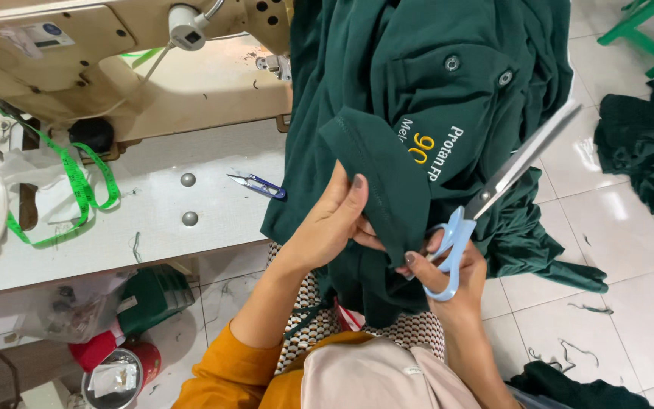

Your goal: The person uses scissors to trim loose threads from the hem and seams of a dark green jacket. They repeatedly pull threads taut and cut them close to the fabric, working along the bottom edge and side seams.

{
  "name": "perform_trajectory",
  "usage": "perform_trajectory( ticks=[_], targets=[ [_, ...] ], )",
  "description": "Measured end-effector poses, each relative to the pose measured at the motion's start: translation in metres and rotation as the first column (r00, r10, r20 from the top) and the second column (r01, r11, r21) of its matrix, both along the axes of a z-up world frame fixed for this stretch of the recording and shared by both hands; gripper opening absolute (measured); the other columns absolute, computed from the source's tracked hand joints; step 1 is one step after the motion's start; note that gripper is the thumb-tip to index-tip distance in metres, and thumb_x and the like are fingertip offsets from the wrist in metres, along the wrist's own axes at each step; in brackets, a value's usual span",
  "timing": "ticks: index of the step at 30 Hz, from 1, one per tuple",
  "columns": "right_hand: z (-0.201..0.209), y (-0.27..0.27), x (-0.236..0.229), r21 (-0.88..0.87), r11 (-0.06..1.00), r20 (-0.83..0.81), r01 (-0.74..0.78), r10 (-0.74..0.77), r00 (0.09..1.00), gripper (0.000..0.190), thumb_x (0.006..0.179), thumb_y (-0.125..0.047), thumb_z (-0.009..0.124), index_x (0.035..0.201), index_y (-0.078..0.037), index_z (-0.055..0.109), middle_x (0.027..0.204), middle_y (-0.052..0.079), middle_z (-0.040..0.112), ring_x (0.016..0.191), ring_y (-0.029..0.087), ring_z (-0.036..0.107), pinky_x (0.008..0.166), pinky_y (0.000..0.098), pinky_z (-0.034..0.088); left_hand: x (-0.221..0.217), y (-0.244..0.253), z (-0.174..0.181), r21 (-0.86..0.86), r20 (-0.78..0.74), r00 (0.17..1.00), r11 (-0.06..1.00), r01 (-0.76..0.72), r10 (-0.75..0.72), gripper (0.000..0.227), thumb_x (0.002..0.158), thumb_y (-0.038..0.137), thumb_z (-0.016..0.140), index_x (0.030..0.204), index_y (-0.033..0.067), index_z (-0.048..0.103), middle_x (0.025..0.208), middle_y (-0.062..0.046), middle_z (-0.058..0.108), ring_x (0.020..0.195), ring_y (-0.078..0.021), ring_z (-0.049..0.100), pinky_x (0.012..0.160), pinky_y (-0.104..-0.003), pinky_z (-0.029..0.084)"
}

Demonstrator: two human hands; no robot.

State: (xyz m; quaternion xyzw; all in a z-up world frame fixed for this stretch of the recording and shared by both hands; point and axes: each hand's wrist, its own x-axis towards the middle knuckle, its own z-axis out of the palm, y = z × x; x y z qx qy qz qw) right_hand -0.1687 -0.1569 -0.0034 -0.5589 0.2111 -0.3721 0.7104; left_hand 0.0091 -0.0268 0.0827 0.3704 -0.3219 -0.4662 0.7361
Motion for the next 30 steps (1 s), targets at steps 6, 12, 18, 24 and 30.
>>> perform_trajectory(
  ticks=[6,12,18,24,30],
  targets=[
    [0.022,0.038,-0.007,0.196,0.962,-0.057,-0.191,0.205,0.977,0.031,0.076,0.001,0.081,0.087,-0.002,0.052,0.068,0.023,0.067,0.066,0.032,0.074,0.053,0.0365,0.064,0.012,-0.001,0.02,0.4,0.288,0.932,0.857,-0.324,0.218,0.067,0.101,0.046,0.037,0.163,0.0245,0.026,0.117,-0.002,0.067,0.074,-0.01,0.067,0.057,-0.031,0.066],
    [0.037,0.029,-0.031,-0.113,0.969,-0.095,-0.218,0.208,0.974,0.03,0.08,-0.017,0.081,0.089,-0.002,0.057,0.069,0.018,0.064,0.056,0.019,0.065,0.056,0.0275,0.057,0.002,0.015,0.014,0.256,0.159,0.961,0.931,-0.26,0.225,0.062,0.103,0.043,0.046,0.158,0.0191,0.03,0.1,0.0,0.066,0.068,-0.0049,0.064,0.056,-0.023,0.059],
    [0.014,0.014,-0.073,-0.196,0.946,-0.245,-0.259,0.208,0.947,0.035,0.067,-0.007,0.088,0.088,-0.003,0.061,0.067,0.015,0.068,0.054,0.016,0.059,0.054,0.0285,0.053,-0.011,0.033,0.015,0.257,0.086,0.932,0.896,-0.361,0.351,0.079,0.099,0.038,0.055,0.165,0.0207,0.015,0.053,0.006,0.031,0.05,-0.0024,0.03,0.063,-0.025,0.054],
    [0.019,0.005,-0.06,-0.137,0.982,-0.253,-0.126,0.088,0.963,0.045,0.067,-0.011,0.085,0.098,0.0,0.055,0.109,0.036,0.072,0.083,0.036,0.078,0.079,0.0435,0.067,-0.015,0.031,0.031,0.233,0.355,0.901,0.91,-0.344,0.249,0.071,0.106,0.038,0.036,0.165,0.0197,0.001,0.133,-0.002,0.057,0.087,-0.0063,0.059,0.059,-0.025,0.064],
    [0.034,0.022,-0.031,-0.291,0.941,-0.066,0.171,-0.198,0.978,0.023,0.068,-0.008,0.071,0.079,-0.014,0.051,0.062,-0.009,0.048,0.062,-0.001,0.038,0.052,0.0228,0.03,-0.024,0.014,0.055,0.158,0.429,0.897,0.986,0.042,-0.107,0.071,0.106,0.036,0.035,0.163,0.0135,-0.002,0.173,-0.005,0.008,0.089,-0.0135,0.067,0.051,-0.026,0.064]
  ],
)
